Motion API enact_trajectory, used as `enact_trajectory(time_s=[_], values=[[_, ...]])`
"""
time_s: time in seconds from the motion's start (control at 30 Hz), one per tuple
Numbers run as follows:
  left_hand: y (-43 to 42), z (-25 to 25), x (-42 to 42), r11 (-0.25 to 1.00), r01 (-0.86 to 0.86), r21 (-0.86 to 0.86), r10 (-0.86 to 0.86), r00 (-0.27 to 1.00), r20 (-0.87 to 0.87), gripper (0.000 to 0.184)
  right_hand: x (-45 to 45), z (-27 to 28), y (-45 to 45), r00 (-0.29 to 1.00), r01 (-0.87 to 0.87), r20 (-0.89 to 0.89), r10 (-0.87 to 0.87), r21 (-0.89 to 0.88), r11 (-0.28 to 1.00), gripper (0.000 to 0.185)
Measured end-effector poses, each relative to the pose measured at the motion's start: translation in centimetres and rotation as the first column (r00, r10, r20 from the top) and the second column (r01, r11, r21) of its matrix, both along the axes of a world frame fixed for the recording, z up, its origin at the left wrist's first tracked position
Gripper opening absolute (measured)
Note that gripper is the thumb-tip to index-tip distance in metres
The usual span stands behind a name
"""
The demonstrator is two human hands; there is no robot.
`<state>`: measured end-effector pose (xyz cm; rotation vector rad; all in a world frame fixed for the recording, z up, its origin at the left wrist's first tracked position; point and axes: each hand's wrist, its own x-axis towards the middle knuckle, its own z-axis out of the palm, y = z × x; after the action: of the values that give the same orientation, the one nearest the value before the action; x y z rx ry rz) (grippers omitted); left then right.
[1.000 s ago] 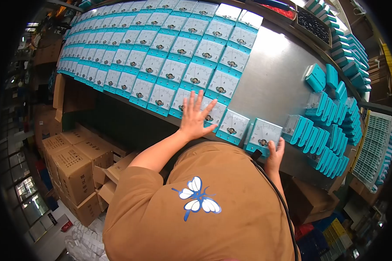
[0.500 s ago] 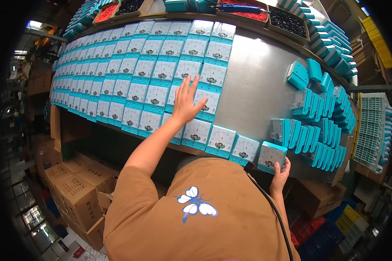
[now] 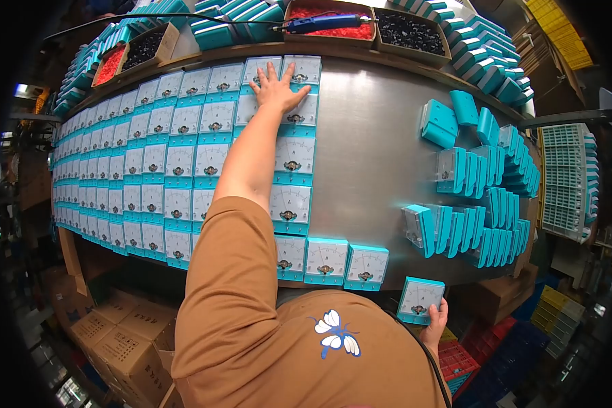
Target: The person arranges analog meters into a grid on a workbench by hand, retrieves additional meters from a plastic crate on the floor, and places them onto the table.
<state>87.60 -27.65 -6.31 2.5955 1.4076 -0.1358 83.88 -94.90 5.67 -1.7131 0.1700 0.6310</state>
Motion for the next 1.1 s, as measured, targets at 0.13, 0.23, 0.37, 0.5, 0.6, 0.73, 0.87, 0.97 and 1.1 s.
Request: enact_trajectory(time_s=[0.13,0.23,0.37,0.5,0.6,0.73,0.87,0.97,1.1], values=[[-0.4,0.5,-1.3,0.998,0.050,0.034,-0.049,0.998,-0.031,0.088,0.6,-2.3,-1.6,0.991,0.108,-0.082,-0.105,0.026,0.994,0.043],[0.8,0.5,-1.5,0.996,0.075,0.044,-0.072,0.995,-0.064,0.085,1.3,-4.1,-0.3,0.979,0.159,-0.141,-0.148,0.072,0.985,0.043],[-0.9,-0.4,-1.6,0.990,0.122,0.071,-0.129,0.986,0.104,0.086,1.9,-7.1,2.2,0.996,0.037,-0.085,-0.036,0.006,0.999,0.051],[-12.0,2.4,-2.2,0.901,0.397,0.172,-0.423,0.721,0.549,0.066,2.0,-10.7,3.4,0.851,-0.184,0.310,0.424,-0.581,0.793,0.054],[-23.4,4.7,-3.6,0.753,0.657,0.047,-0.513,0.541,0.667,0.061,2.9,-7.8,5.0,0.677,-0.148,0.369,0.636,-0.778,0.610,0.049],[-34.4,5.0,-3.5,0.652,0.705,-0.280,-0.378,0.622,0.686,0.092,6.4,-2.5,6.4,0.684,-0.167,0.464,0.563,-0.651,0.740,0.045],[-40.3,3.7,-0.1,0.775,0.577,-0.256,-0.240,0.645,0.725,0.097,12.9,-2.6,9.8,0.486,0.004,0.656,0.577,-0.662,0.750,0.082],[-40.1,3.1,1.0,0.777,0.551,-0.305,-0.178,0.657,0.733,0.094,14.8,-6.8,12.5,0.527,0.091,0.456,0.717,-0.869,0.486,0.110],[-34.3,7.6,-0.9,0.881,0.448,-0.152,-0.335,0.818,0.468,0.095,14.4,-5.3,13.6,0.527,0.051,0.490,0.695,-0.834,0.549,0.126]])
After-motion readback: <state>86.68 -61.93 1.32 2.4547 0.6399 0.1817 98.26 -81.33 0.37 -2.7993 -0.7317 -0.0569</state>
